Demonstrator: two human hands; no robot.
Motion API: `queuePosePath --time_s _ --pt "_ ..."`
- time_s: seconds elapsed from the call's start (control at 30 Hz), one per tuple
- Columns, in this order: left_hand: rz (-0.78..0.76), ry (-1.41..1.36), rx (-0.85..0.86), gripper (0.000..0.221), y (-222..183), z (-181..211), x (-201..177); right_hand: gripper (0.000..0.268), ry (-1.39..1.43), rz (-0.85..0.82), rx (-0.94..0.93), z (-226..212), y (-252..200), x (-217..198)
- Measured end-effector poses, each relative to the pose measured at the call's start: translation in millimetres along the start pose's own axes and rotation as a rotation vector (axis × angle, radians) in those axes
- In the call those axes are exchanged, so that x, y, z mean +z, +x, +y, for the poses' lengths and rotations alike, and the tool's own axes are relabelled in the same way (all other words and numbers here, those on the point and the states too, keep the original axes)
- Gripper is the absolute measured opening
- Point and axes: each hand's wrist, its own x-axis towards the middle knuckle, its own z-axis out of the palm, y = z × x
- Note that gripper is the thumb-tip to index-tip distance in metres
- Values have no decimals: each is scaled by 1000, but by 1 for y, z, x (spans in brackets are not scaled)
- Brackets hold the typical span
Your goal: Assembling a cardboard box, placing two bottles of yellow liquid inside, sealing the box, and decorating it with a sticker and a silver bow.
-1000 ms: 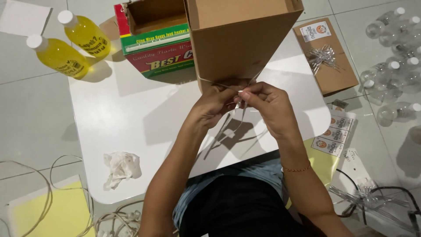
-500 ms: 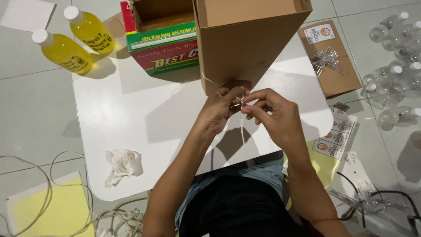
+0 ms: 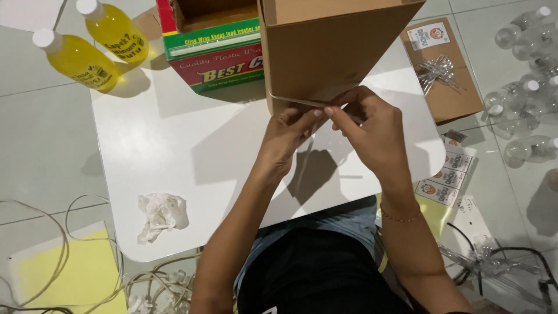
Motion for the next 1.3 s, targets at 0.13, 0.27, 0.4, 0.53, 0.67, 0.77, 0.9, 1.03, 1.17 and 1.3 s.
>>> queuePosePath --time_s 0.13,0.27,0.4,0.53,0.67,0.77,0.9,1.03,1.17,1.3 --pt "56 71 71 33 -10 10 4 12 19 66 24 2 -2 5" --pt "79 86 141 33 -19 14 8 13 124 95 76 14 -8 7" --pt "100 230 232 33 -19 13 8 10 189 116 54 20 -10 14" --pt "126 221 297 27 -18 7 13 11 166 152 -24 30 -12 20" --pt "161 236 371 28 -16 0 16 14 -28 260 -190 35 -8 23" --pt "189 263 428 24 -14 -4 17 15 -225 381 -328 39 -7 24" --pt "219 320 490 22 -14 -5 16 23 -314 365 -549 39 -2 15" --pt "208 325 522 21 -12 -8 14 20 -489 283 -751 37 13 7" --pt "156 369 536 19 -29 20 19 20 -695 250 -672 27 15 3" --pt "152 402 574 17 -31 22 20 14 -771 190 -764 20 21 0"
